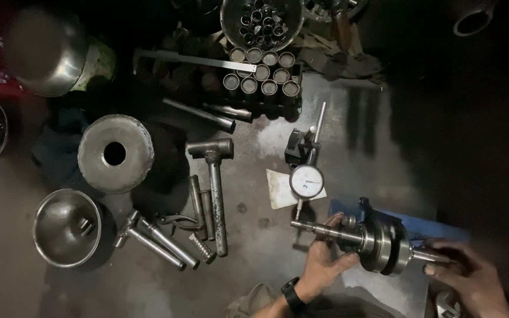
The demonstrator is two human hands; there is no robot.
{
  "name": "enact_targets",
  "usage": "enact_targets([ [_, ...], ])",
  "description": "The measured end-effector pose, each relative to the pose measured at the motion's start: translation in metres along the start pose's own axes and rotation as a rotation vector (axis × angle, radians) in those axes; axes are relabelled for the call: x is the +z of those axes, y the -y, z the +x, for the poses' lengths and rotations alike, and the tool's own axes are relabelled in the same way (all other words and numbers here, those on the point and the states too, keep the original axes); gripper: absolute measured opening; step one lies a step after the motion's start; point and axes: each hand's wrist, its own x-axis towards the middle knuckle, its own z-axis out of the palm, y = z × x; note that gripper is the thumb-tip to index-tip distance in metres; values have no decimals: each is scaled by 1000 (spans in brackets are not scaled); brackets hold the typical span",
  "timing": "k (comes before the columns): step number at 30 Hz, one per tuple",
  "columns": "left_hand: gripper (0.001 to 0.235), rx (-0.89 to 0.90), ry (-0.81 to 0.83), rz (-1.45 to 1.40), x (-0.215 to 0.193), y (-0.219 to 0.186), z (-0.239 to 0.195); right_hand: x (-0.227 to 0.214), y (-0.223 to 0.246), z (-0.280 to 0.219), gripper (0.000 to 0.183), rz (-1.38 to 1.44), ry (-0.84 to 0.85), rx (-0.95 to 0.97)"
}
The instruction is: Inspecting and adjusting the runout of a motorcycle crankshaft using a dial indicator and a hammer.
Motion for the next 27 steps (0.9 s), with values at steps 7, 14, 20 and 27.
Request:
enact_targets([
  [7,103,-80,3,59,-2,1,-2,-9,-93,42,60,113,-7,113],
  [14,105,-119,1,-36,5,-21,-2,-3,-44,20,41,135,-54,113],
  [20,93,-36,-20,25,-2,0,-5,4,5,-5,56,-213,-101,59],
  [27,34,-79,-292,-144,-4,6,-7,-2,-10,0,37,74,15,-14],
])
